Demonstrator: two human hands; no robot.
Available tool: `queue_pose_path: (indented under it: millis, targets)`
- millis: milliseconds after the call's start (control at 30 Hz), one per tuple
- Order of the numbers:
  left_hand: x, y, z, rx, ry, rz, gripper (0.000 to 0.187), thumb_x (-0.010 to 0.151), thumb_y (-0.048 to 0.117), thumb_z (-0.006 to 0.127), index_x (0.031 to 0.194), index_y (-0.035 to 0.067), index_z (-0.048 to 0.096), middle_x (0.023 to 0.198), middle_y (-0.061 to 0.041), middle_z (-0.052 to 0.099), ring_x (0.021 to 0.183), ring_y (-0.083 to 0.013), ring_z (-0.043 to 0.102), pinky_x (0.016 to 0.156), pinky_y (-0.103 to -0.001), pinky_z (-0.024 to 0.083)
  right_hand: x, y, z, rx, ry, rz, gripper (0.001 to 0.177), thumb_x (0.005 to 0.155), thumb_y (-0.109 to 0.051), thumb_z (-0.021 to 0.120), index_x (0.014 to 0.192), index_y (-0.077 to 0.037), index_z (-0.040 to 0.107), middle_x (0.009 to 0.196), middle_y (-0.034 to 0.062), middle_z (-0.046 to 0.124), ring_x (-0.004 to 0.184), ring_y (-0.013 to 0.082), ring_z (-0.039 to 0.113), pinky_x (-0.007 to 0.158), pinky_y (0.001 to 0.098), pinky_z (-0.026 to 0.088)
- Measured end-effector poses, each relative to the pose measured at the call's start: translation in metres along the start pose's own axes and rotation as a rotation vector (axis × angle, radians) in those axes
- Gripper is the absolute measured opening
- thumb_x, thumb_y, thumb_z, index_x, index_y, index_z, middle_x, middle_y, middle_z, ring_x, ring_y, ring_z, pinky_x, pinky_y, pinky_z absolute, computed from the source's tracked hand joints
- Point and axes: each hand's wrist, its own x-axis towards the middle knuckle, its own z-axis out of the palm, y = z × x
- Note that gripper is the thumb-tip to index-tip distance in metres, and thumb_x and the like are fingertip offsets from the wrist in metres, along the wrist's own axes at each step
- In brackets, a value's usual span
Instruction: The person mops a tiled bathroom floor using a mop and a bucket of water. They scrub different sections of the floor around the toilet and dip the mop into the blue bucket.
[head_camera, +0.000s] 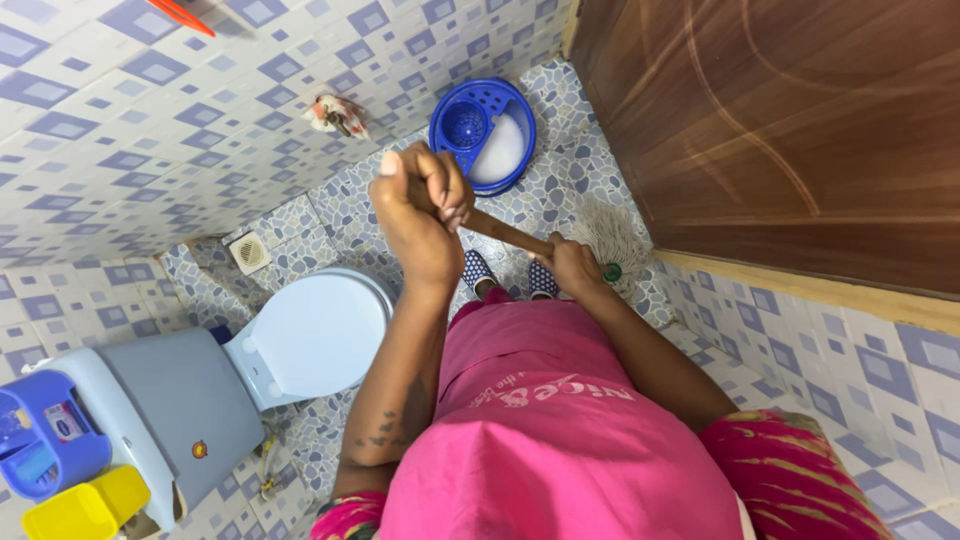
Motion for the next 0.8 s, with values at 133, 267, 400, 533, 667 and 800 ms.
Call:
queue_pose_path:
  millis: [133,267,400,533,667,800]
  targets:
    - [-0.013,0.037,0.007,0.098,0.021,0.091,0.057,0.112,0.050,0.039,0.076,0.006,0.040,0.062,-0.004,0.038,0.054,-0.0115,0.033,0.050,-0.026,0.027,0.017,-0.035,0.006,0.041,-0.038,-0.056,0.038,0.096,-0.040,0.070,0.104,-0.003,0.061,0.091,0.0221,0.073,0.091,0.0385,0.073,0.078,0.0506,0.055]
    - [-0.016,0.064,0.013,0.118,-0.001,0.196,0.052,0.117,0.052,0.038,0.096,0.006,0.045,0.079,-0.006,0.045,0.072,-0.0114,0.043,0.069,-0.026,0.035,0.033,-0.082,0.006,0.106,-0.033,-0.180,0.041,0.097,-0.043,0.070,0.103,-0.004,0.060,0.088,0.0213,0.072,0.090,0.0399,0.071,0.076,0.0510,0.052]
    - [-0.001,0.060,-0.002,0.017,0.012,0.263,0.043,0.112,0.050,0.039,0.130,0.012,0.045,0.129,-0.008,0.052,0.128,-0.0176,0.050,0.117,-0.035,0.037,0.049,-0.120,-0.001,0.220,-0.151,-0.179,0.044,0.096,-0.044,0.067,0.125,-0.012,0.059,0.077,0.0196,0.069,0.080,0.0345,0.070,0.073,0.0481,0.048]
    - [-0.003,0.006,-0.060,0.446,0.150,0.174,0.036,0.112,0.035,0.043,0.137,0.009,0.046,0.145,-0.010,0.053,0.147,-0.0238,0.044,0.127,-0.041,0.028,0.073,-0.146,-0.005,0.275,-0.153,-0.313,0.043,0.094,-0.046,0.072,0.096,-0.003,0.069,0.075,0.0145,0.070,0.071,0.0289,0.069,0.068,0.0431,0.052]
    - [-0.005,-0.079,-0.119,0.549,0.225,-0.102,0.044,0.088,0.003,0.047,0.132,0.006,0.055,0.138,-0.013,0.062,0.138,-0.0269,0.056,0.109,-0.039,0.047,0.078,-0.177,-0.045,0.253,-0.117,-0.315,0.042,0.091,-0.046,0.072,0.094,-0.004,0.072,0.068,0.0109,0.071,0.063,0.0246,0.071,0.060,0.0403,0.052]
    - [-0.008,-0.124,-0.140,0.959,0.047,0.008,0.049,0.087,0.003,0.063,0.135,0.004,0.053,0.128,-0.019,0.066,0.126,-0.0337,0.060,0.100,-0.042,0.049,0.062,-0.227,-0.113,0.114,0.029,-0.357,0.048,0.092,-0.051,0.075,0.092,-0.003,0.073,0.064,0.0128,0.069,0.059,0.0235,0.070,0.059,0.0405,0.051]
